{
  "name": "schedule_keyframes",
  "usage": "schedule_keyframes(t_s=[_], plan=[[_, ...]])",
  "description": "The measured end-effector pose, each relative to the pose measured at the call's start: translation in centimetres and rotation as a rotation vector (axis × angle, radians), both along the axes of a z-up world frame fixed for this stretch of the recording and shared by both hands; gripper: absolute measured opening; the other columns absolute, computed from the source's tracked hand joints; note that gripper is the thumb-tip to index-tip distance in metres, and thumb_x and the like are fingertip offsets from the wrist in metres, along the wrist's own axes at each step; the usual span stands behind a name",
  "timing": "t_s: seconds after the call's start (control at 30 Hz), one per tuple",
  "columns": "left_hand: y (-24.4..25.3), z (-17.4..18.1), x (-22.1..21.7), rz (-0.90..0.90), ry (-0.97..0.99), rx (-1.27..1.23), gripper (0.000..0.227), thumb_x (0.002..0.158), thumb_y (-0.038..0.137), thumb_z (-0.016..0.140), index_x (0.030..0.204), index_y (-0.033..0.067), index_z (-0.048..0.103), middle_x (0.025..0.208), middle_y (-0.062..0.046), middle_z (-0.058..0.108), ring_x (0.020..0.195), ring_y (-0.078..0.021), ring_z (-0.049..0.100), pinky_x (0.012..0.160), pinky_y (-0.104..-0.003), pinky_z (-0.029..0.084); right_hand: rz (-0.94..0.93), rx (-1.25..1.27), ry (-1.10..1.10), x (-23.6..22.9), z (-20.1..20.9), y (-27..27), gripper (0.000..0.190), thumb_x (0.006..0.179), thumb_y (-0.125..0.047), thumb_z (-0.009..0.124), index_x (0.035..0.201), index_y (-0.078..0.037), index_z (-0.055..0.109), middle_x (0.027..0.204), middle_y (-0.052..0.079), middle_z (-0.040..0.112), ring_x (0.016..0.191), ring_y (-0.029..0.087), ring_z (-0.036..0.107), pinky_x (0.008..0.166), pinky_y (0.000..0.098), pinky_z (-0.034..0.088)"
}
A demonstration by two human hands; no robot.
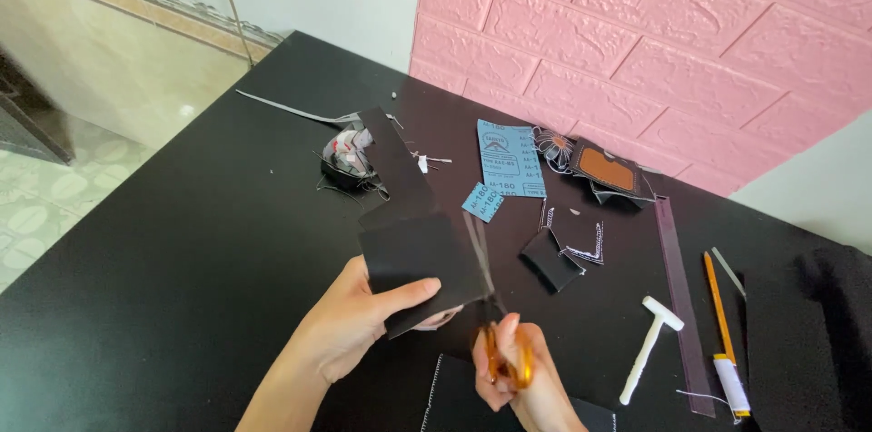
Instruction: Trimming the edges of a small piece of black leather using scissors on a workshop table.
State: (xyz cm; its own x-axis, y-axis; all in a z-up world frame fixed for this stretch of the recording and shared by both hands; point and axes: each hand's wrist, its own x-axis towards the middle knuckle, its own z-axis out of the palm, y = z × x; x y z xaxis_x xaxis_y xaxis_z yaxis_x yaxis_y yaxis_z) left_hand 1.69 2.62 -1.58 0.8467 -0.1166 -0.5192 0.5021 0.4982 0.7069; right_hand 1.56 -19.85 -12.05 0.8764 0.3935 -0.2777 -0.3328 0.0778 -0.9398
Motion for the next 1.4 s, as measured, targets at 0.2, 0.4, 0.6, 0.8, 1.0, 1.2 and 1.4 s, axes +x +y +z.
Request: schedule_keyframes(t_s=[0.2, 0.4, 0.6, 0.8, 1.0, 1.2, 1.4], plan=[[-4.1, -2.4, -0.1, 0.226, -0.022, -0.137, 0.036, 0.093, 0.007, 0.064, 0.127, -0.0042, 0.069, 0.121, -0.021, 0.077, 0.109, -0.0306, 0.071, 0.098, -0.043, 0.055, -0.322, -0.095, 0.118, -0.3, 2.4, -0.3, 0.05, 0.098, -0.029, 0.061, 0.103, 0.016, 0.083, 0.042, 0.013, 0.046, 0.039, 0.017, 0.033, 0.042, 0.0307, 0.022], [-7.3, 0.6, -1.5, 0.163, 0.302, -0.246, 0.059, 0.095, 0.026, 0.057, 0.152, 0.0127, 0.055, 0.139, -0.01, 0.071, 0.128, -0.0219, 0.064, 0.114, -0.034, 0.044, -0.584, -0.126, 0.253, -1.3, 4.9, -0.5, 0.02, 0.091, -0.011, 0.079, 0.098, 0.006, 0.073, 0.06, 0.012, 0.042, 0.051, 0.018, 0.03, 0.045, 0.0305, 0.017], [-9.1, -6.0, -2.7, 0.078, 0.072, -0.116, 0.055, 0.097, 0.012, 0.078, 0.082, 0.0164, 0.025, 0.069, 0.0, 0.03, 0.07, -0.0125, 0.037, 0.093, -0.041, 0.046, -0.564, 0.026, 0.075, -2.8, 2.8, -4.3, 0.016, 0.089, 0.003, 0.077, 0.078, -0.002, 0.067, 0.056, 0.005, 0.039, 0.049, 0.015, 0.03, 0.045, 0.0299, 0.019], [-8.5, -7.4, -2.2, -0.059, -0.291, 0.277, 0.017, 0.083, 0.001, 0.089, 0.076, -0.0058, 0.076, 0.064, -0.004, 0.054, 0.068, -0.0113, 0.047, 0.068, -0.031, 0.038, -0.626, -0.12, 0.052, -3.9, 2.9, -8.2, 0.012, 0.082, 0.0, 0.081, 0.078, 0.005, 0.071, 0.049, 0.01, 0.042, 0.047, 0.02, 0.037, 0.046, 0.0336, 0.023], [-10.7, -6.6, -3.4, -0.321, -0.272, 0.394, 0.03, 0.082, 0.013, 0.086, 0.111, 0.0031, 0.085, 0.059, -0.009, 0.069, 0.059, -0.0112, 0.05, 0.061, -0.03, 0.041, -0.647, -0.16, 0.049, -5.4, 1.7, -12.1, 0.011, 0.085, 0.003, 0.082, 0.08, 0.008, 0.074, 0.052, 0.013, 0.049, 0.048, 0.021, 0.04, 0.05, 0.0353, 0.032], [-11.9, -11.0, -6.6, -0.282, -0.476, 0.741, 0.043, 0.079, 0.03, 0.083, 0.121, 0.03, 0.078, 0.099, -0.001, 0.09, 0.099, -0.0066, 0.088, 0.087, -0.024, 0.076, -0.636, -0.372, 0.219, -8.7, 3.1, -14.5, 0.017, 0.087, 0.004, 0.082, 0.074, 0.014, 0.076, 0.051, 0.018, 0.052, 0.05, 0.024, 0.044, 0.058, 0.0375, 0.039], [-10.8, -18.3, -9.3, -0.382, -1.423, 1.148, 0.043, 0.093, 0.035, 0.078, 0.125, 0.0073, 0.07, 0.145, -0.016, 0.057, 0.144, -0.0423, 0.042, 0.11, -0.068, 0.036, -0.586, -0.65, 0.341, -10.1, 3.9, -14.5, 0.019, 0.088, -0.009, 0.087, 0.078, 0.007, 0.081, 0.057, 0.014, 0.055, 0.056, 0.018, 0.046, 0.059, 0.0305, 0.04]])
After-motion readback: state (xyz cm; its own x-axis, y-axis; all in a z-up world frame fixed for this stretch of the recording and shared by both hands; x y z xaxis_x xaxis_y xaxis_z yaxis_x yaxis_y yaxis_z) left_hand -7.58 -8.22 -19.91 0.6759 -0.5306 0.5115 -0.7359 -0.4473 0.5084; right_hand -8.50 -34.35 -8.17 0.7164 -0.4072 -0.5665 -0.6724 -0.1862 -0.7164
